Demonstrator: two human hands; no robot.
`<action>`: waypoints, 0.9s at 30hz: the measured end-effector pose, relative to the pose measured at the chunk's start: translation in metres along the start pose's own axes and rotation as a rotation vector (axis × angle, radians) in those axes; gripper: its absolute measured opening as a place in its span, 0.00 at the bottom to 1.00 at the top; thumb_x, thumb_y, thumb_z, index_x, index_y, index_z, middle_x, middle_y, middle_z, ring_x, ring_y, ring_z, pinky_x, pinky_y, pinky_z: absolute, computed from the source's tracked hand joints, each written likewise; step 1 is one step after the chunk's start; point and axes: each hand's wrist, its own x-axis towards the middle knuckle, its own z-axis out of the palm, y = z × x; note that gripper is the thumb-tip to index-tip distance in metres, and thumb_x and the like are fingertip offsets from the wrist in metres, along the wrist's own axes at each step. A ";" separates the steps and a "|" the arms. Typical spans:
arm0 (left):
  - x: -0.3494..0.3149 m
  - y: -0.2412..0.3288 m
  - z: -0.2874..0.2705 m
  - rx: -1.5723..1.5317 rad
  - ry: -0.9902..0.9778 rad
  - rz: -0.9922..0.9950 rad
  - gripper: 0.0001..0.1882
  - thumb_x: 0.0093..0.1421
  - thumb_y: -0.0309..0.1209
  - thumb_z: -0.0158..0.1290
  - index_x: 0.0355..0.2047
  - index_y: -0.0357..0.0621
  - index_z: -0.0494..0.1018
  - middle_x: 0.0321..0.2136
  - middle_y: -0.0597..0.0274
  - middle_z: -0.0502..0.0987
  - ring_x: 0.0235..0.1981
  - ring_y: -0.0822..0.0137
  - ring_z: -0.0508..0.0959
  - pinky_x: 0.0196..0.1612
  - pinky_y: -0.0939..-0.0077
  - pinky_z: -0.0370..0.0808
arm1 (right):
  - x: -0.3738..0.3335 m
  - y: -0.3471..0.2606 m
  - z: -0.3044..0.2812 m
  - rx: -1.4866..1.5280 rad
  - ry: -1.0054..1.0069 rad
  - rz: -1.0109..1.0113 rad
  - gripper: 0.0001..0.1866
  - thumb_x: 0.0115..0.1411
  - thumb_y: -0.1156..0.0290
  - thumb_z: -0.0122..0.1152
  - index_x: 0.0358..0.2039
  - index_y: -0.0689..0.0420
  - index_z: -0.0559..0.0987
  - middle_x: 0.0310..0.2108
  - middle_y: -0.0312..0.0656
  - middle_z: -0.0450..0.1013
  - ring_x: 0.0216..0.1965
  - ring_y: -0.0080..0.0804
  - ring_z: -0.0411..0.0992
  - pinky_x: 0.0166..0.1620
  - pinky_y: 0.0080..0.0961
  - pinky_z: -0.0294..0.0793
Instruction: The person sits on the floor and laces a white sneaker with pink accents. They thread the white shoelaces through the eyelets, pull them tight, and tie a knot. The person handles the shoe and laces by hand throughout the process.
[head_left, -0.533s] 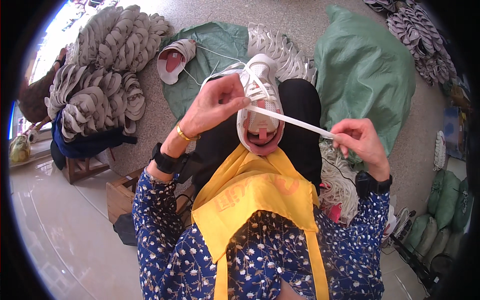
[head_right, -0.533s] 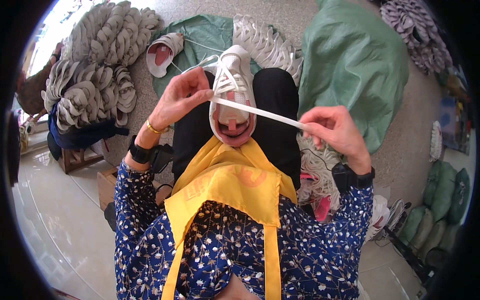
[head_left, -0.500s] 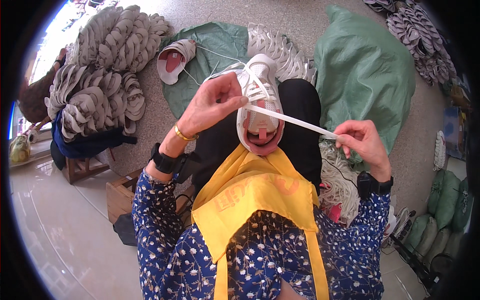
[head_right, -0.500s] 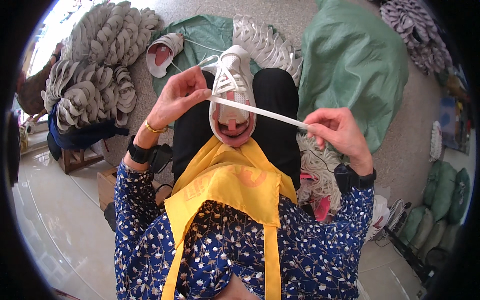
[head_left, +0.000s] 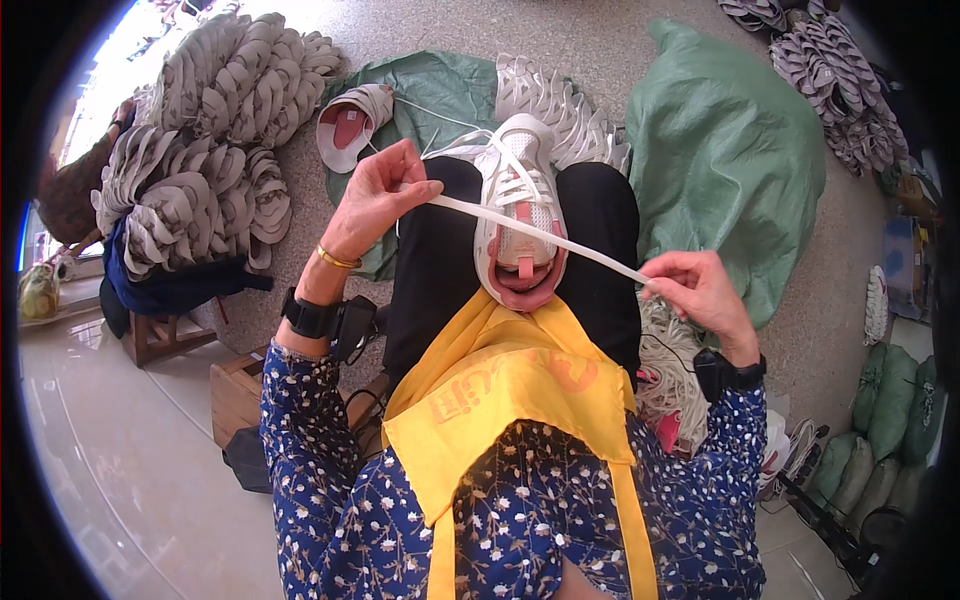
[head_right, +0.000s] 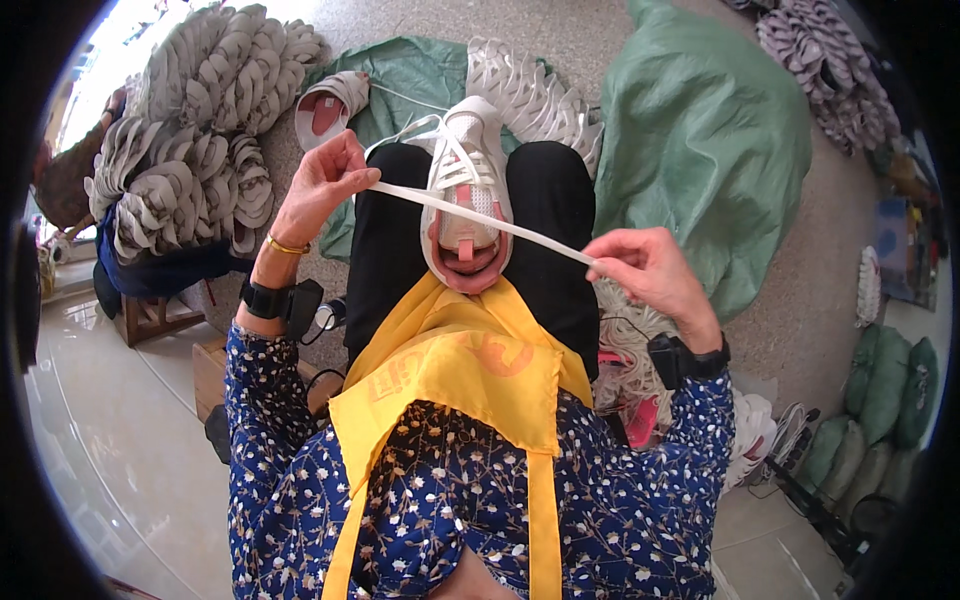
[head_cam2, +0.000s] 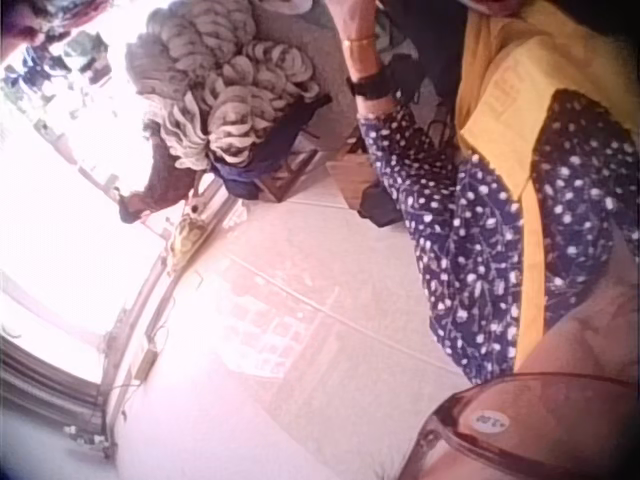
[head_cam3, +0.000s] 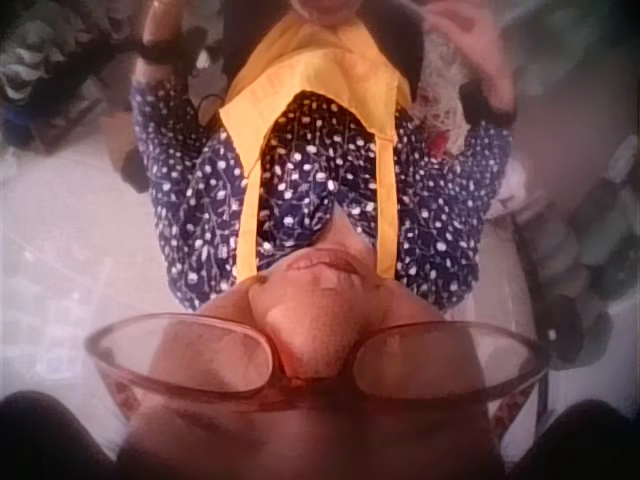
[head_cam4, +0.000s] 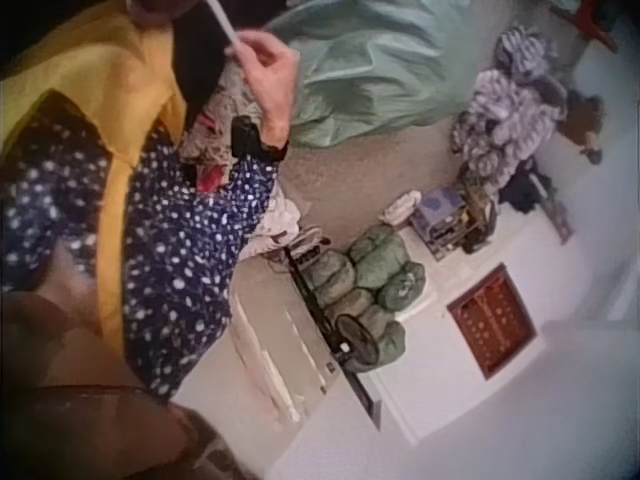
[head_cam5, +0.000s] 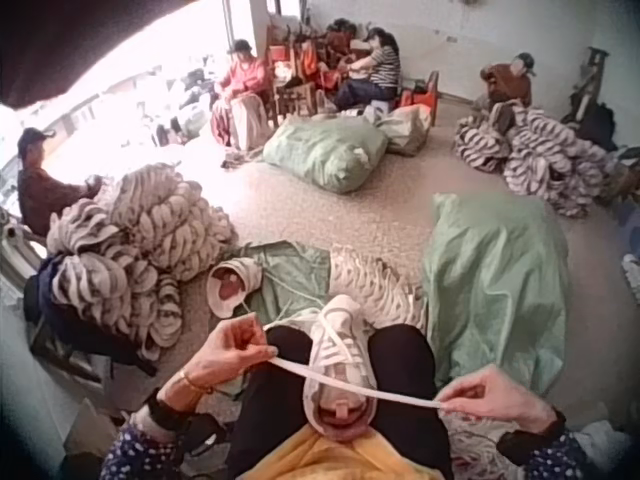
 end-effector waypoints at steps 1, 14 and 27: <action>-0.001 -0.003 -0.003 0.066 0.017 -0.014 0.12 0.61 0.27 0.65 0.30 0.46 0.70 0.25 0.78 0.67 0.28 0.84 0.63 0.32 0.85 0.61 | 0.006 -0.007 0.008 0.009 -0.028 -0.020 0.06 0.65 0.76 0.64 0.40 0.63 0.84 0.29 0.35 0.82 0.20 0.08 0.68 0.21 0.09 0.62; -0.022 0.029 0.069 0.273 0.103 0.386 0.12 0.57 0.20 0.62 0.41 0.39 0.73 0.37 0.61 0.80 0.32 0.69 0.78 0.35 0.76 0.75 | 0.068 -0.048 0.081 0.015 -0.074 -0.271 0.06 0.64 0.78 0.66 0.38 0.63 0.77 0.30 0.35 0.81 0.32 0.15 0.78 0.35 0.14 0.76; -0.027 0.026 0.083 0.175 -0.082 0.167 0.03 0.68 0.23 0.54 0.37 0.35 0.72 0.28 0.63 0.79 0.31 0.77 0.79 0.34 0.80 0.75 | 0.068 -0.047 0.095 -0.142 0.011 -0.453 0.09 0.60 0.79 0.67 0.38 0.62 0.75 0.28 0.41 0.80 0.29 0.24 0.81 0.32 0.23 0.78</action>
